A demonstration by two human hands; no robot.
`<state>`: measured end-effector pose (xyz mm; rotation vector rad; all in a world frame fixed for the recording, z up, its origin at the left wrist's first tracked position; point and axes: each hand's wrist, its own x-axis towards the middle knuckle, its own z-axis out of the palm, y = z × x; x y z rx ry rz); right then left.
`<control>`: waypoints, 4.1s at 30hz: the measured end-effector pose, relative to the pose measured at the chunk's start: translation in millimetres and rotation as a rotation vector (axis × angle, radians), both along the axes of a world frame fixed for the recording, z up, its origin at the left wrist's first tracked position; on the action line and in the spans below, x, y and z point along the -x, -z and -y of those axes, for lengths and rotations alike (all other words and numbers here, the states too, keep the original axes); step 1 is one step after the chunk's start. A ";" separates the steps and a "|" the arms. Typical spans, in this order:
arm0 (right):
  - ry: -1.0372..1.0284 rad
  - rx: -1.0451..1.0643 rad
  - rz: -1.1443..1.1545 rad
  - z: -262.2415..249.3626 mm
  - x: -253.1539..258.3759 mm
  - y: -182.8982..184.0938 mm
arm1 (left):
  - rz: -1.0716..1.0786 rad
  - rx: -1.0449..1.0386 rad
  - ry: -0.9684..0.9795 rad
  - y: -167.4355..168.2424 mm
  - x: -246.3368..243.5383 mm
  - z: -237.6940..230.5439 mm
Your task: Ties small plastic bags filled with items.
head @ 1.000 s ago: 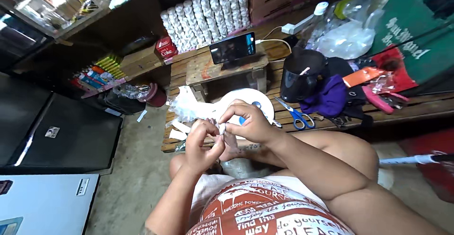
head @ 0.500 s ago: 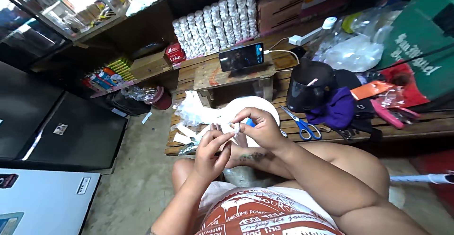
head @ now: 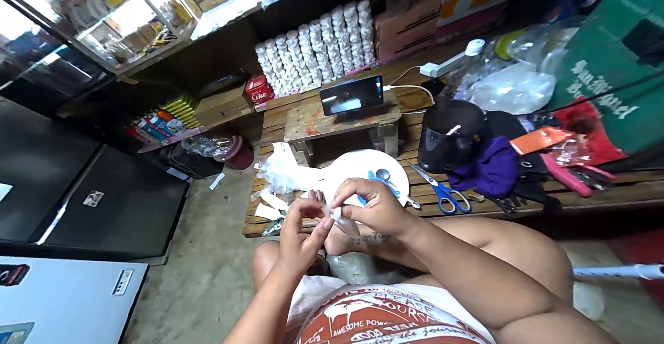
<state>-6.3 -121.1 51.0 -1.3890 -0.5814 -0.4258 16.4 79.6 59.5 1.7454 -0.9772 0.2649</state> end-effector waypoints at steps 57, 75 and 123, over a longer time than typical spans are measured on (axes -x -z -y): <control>-0.251 0.178 -0.016 -1.7 1.8 1.2 | 0.174 -0.137 -0.038 -24.0 -0.2 -13.3; -0.254 0.306 -0.271 -19.8 6.0 6.0 | 0.251 -0.360 -0.111 -24.4 -6.0 -22.8; -0.174 0.305 -0.284 -7.7 -2.3 2.7 | -0.179 0.160 0.014 -8.6 -6.4 -23.0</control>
